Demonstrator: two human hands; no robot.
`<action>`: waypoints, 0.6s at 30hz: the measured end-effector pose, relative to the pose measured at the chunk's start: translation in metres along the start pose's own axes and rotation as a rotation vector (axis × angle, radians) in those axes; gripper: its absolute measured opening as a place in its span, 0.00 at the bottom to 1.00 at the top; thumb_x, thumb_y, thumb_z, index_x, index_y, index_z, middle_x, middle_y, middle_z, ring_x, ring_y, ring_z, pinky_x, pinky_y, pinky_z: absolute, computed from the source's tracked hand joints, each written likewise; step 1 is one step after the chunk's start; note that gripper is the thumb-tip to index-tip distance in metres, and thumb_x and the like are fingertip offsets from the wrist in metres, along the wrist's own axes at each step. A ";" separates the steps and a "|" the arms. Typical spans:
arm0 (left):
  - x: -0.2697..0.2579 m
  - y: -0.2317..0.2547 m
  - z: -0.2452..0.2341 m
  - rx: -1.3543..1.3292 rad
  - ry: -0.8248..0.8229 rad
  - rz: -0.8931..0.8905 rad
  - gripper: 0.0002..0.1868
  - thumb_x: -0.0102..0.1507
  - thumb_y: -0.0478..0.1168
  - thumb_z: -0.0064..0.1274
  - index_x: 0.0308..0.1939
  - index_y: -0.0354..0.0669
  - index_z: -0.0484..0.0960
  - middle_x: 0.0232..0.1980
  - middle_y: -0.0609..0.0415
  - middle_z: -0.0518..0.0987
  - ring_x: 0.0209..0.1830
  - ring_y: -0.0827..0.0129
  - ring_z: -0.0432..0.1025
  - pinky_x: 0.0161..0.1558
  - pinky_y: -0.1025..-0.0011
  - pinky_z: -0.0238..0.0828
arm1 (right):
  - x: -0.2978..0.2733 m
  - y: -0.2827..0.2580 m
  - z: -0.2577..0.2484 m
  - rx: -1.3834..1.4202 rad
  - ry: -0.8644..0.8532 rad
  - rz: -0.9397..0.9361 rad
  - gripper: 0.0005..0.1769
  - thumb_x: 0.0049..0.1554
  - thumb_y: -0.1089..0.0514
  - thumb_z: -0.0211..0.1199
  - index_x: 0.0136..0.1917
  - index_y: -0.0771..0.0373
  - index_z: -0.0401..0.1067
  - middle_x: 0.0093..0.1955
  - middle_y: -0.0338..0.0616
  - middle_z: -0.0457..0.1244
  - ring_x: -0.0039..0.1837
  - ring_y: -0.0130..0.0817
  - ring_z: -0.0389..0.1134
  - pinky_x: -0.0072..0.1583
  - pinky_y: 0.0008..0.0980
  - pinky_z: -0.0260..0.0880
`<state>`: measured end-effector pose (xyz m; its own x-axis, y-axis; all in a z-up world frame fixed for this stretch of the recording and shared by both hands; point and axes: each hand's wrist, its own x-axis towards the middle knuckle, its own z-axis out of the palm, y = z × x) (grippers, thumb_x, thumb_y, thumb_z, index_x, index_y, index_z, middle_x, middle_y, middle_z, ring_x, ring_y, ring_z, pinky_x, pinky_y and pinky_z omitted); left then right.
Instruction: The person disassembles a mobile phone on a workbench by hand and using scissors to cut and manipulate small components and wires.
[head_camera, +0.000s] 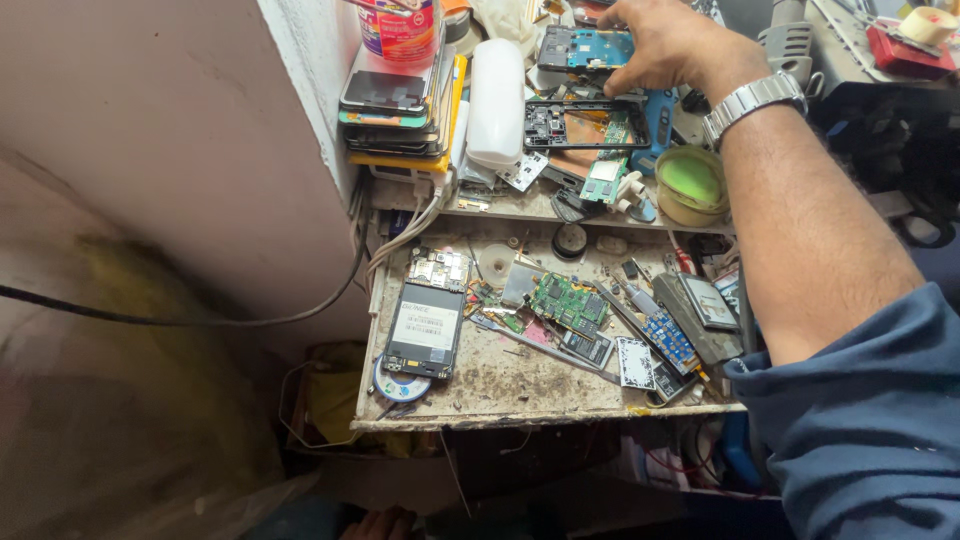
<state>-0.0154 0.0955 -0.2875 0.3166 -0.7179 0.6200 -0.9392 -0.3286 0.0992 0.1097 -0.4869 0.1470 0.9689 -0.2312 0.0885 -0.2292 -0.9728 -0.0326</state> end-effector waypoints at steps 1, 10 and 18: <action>-0.002 -0.002 -0.002 -0.048 -0.084 -0.008 0.18 0.54 0.59 0.55 0.38 0.55 0.86 0.36 0.55 0.84 0.32 0.57 0.81 0.22 0.57 0.76 | -0.003 -0.004 -0.003 -0.019 0.005 -0.003 0.48 0.43 0.51 0.81 0.74 0.61 0.67 0.65 0.63 0.65 0.65 0.55 0.67 0.63 0.46 0.68; 0.029 0.007 -0.073 -0.364 -0.718 -0.310 0.19 0.60 0.46 0.56 0.52 0.42 0.83 0.49 0.45 0.82 0.47 0.52 0.77 0.46 0.59 0.75 | -0.101 -0.087 -0.036 -0.009 0.024 0.122 0.29 0.58 0.46 0.72 0.65 0.64 0.72 0.55 0.60 0.68 0.53 0.54 0.70 0.55 0.48 0.69; 0.090 0.029 -0.126 -0.301 -0.706 -0.408 0.16 0.61 0.44 0.55 0.49 0.40 0.83 0.46 0.46 0.82 0.45 0.53 0.77 0.47 0.58 0.74 | -0.224 -0.161 0.021 0.147 -0.087 0.106 0.32 0.52 0.40 0.71 0.61 0.62 0.74 0.55 0.48 0.69 0.57 0.43 0.70 0.61 0.41 0.68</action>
<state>-0.0310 0.0991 -0.1305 0.5506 -0.8251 -0.1267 -0.6982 -0.5384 0.4719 -0.0687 -0.2781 0.1112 0.9458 -0.3246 -0.0095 -0.3208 -0.9294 -0.1825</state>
